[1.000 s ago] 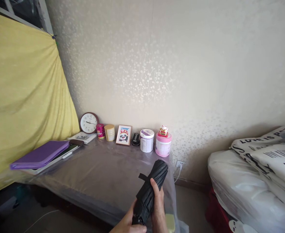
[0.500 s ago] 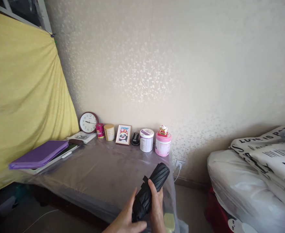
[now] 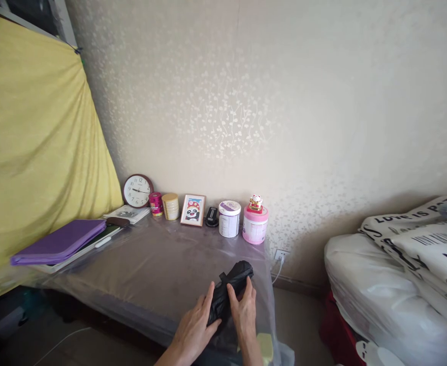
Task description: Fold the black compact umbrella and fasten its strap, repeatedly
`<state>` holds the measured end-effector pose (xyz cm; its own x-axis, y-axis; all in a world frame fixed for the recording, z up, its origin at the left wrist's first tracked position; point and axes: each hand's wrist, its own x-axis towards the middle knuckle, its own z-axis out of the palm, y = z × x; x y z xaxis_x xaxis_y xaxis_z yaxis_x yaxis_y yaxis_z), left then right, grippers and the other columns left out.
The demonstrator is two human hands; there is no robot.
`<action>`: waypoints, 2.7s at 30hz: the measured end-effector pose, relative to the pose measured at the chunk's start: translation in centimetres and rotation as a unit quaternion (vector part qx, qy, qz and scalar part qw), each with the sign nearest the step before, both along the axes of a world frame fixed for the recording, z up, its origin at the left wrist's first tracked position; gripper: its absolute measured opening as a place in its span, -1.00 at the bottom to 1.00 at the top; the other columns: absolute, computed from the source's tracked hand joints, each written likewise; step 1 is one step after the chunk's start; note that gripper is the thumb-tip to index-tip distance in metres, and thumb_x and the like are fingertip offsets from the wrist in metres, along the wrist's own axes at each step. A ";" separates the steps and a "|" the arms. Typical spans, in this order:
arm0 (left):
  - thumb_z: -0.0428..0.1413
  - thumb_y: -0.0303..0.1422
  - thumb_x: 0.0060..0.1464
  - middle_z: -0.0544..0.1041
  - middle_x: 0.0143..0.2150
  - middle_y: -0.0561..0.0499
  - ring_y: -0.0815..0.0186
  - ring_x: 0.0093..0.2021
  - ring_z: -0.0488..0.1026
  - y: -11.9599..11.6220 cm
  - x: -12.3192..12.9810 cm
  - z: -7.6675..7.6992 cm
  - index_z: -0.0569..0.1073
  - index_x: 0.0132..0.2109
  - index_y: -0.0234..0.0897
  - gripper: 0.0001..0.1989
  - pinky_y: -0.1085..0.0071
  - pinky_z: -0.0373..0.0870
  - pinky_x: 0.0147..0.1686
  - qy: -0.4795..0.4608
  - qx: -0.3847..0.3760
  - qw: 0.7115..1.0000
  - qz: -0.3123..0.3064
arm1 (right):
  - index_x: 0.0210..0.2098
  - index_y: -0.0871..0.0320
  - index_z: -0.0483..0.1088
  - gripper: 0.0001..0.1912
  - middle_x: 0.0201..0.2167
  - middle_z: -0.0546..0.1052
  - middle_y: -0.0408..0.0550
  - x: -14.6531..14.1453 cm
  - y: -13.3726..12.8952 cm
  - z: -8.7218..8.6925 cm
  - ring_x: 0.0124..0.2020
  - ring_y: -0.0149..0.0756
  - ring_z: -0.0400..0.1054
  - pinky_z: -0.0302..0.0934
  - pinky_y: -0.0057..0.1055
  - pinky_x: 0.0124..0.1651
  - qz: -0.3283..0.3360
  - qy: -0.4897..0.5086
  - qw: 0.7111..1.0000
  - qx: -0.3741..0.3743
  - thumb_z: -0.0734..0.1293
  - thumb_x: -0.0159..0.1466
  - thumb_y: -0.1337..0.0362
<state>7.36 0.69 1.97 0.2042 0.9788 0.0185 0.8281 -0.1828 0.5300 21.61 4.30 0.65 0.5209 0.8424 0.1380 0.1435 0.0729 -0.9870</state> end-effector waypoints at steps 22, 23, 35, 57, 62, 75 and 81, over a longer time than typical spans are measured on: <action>0.05 -0.43 0.02 0.27 0.11 -0.14 0.20 -0.17 0.46 -0.4 1.1 -1.1 -0.19 0.26 0.05 -0.24 0.33 0.36 -0.20 0.134 0.016 0.991 0.000 | -0.34 0.13 0.36 -0.73 -0.42 0.39 -0.12 1.8 -1.8 -1.1 -0.42 -0.37 0.27 0.24 -0.48 -0.30 0.262 -0.065 0.962 0.032 0.26 0.15 0.06; 0.04 -0.43 0.03 0.26 0.12 -0.15 0.19 -0.17 0.46 -0.4 1.1 -1.1 -0.16 0.26 0.05 -0.26 0.32 0.37 -0.19 0.142 0.016 0.990 0.000 | -0.35 0.13 0.36 -0.73 -0.43 0.38 -0.13 1.8 -2.0 -0.9 -0.42 -0.37 0.27 0.24 -0.48 -0.30 0.267 -0.055 0.962 0.032 0.27 0.14 0.05; 0.01 -0.42 0.04 0.23 0.11 -0.13 0.29 -0.27 0.46 -0.6 1.4 -2.6 -0.10 0.25 0.07 -0.32 0.38 0.38 -0.26 0.156 0.050 0.986 0.006 | -0.43 0.13 0.31 -0.80 -0.56 0.33 -0.18 -0.2 1.4 0.8 -0.56 -0.40 0.25 0.18 -0.50 -0.50 0.275 -0.135 0.951 -0.037 0.20 0.14 0.13; -0.01 -0.51 -0.02 0.06 0.22 -0.18 0.20 -0.03 0.37 -2.7 -1.0 -2.5 -0.43 0.25 0.03 -0.12 0.38 0.28 -0.12 0.080 -0.012 0.997 -0.018 | -0.27 0.19 0.37 -0.64 -0.41 0.47 -0.05 1.5 1.5 1.2 -0.59 -0.41 0.29 0.25 -0.42 -0.51 0.210 -0.035 0.977 -0.015 0.26 0.07 0.05; -0.03 -0.54 -0.03 0.01 0.25 -0.19 0.20 0.00 0.35 -3.1 -1.1 -2.0 -0.43 0.25 0.00 -0.12 0.40 0.27 -0.10 0.088 -0.034 0.995 -0.016 | -0.20 0.14 0.42 -0.69 -0.35 0.49 -0.06 0.3 0.9 1.9 -0.41 -0.34 0.35 0.27 -0.38 -0.28 0.264 -0.234 0.935 0.028 0.17 0.09 0.29; 0.01 -0.60 -0.08 0.03 0.24 -0.26 0.17 -0.01 0.37 -2.9 -0.7 -0.5 -0.38 0.26 -0.02 -0.07 0.34 0.30 -0.08 0.104 -0.073 0.992 0.003 | -0.22 0.15 0.41 -0.69 -0.30 0.45 -0.03 -0.1 1.2 1.5 -0.37 -0.34 0.36 0.27 -0.41 -0.25 0.264 -0.358 0.894 0.056 0.13 0.10 0.36; -0.04 -0.62 -0.09 0.08 0.22 -0.22 0.14 -0.05 0.40 -3.1 -0.9 -0.9 -0.39 0.25 0.06 -0.08 0.30 0.31 -0.11 0.113 -0.062 0.992 0.002 | -0.28 0.14 0.41 -0.73 -0.35 0.44 -0.03 -0.3 1.2 1.6 -0.41 -0.33 0.35 0.27 -0.41 -0.29 0.246 -0.353 0.901 0.058 0.15 0.09 0.33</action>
<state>6.48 -2.37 1.12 0.1864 0.9714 -0.1472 0.9289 -0.1254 0.3486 21.31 5.48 2.29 -0.1649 0.9056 0.3907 0.6548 0.3968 -0.6433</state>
